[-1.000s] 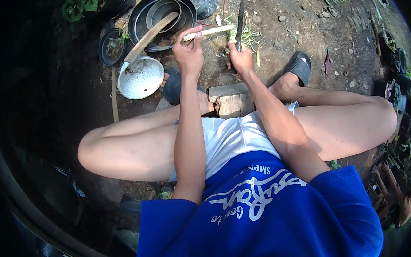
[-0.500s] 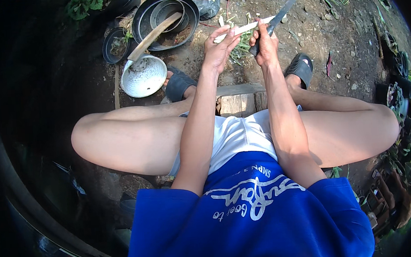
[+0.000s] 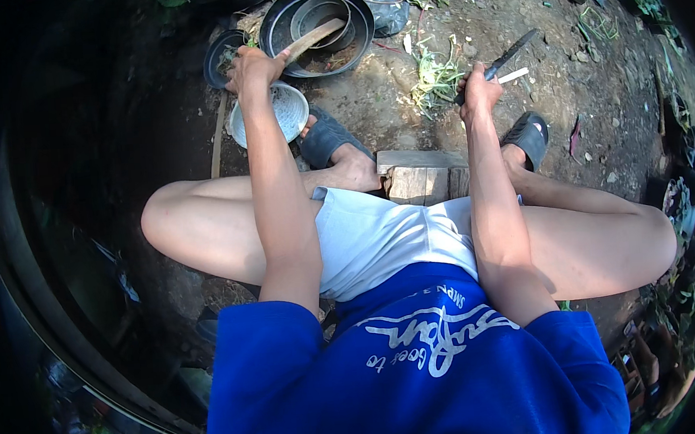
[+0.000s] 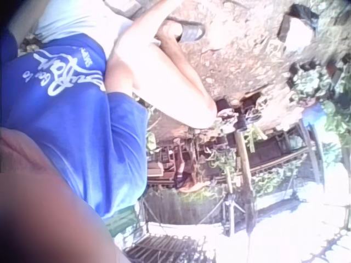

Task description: The person sits on the ground and uses a knife to shave and split a piece of bamboo. They repeatedly scrape the surface to thin the material and then split it into smaller strips, placing the finished pieces on the ground.

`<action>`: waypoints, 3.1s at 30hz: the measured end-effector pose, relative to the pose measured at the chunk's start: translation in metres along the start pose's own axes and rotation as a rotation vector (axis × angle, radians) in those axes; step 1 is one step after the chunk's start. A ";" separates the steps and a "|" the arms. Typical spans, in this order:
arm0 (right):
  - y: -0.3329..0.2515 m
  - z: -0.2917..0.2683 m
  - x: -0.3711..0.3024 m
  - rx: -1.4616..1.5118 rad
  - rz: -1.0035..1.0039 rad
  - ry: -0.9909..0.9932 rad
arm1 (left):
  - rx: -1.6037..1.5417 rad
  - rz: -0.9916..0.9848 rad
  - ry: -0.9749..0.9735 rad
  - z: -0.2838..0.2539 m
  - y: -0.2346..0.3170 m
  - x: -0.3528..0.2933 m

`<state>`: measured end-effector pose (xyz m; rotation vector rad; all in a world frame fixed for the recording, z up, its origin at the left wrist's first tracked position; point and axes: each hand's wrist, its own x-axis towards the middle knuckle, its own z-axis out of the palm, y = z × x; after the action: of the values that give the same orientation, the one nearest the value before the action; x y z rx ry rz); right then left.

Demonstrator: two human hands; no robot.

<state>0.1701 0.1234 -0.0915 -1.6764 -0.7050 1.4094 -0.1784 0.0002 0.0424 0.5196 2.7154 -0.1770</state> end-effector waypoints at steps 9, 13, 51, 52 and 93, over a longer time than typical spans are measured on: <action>0.010 0.034 -0.025 -0.158 -0.048 -0.155 | -0.449 0.111 0.175 0.006 -0.051 -0.008; 0.006 0.044 -0.037 -0.277 -0.123 -0.112 | -0.770 0.402 0.403 -0.015 -0.020 -0.038; -0.087 0.040 -0.100 -0.327 -0.469 -0.522 | -1.183 0.832 -0.091 0.031 0.082 -0.127; -0.087 0.041 -0.100 -0.365 -0.519 -0.493 | -1.239 0.825 -0.109 0.032 0.083 -0.125; -0.081 0.035 -0.136 -0.705 -0.857 -0.421 | -1.087 0.857 -0.027 0.043 0.083 -0.124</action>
<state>0.1133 0.0598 0.0466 -1.2369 -2.0492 0.9022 -0.0253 0.0275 0.0457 1.1565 1.8801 1.3601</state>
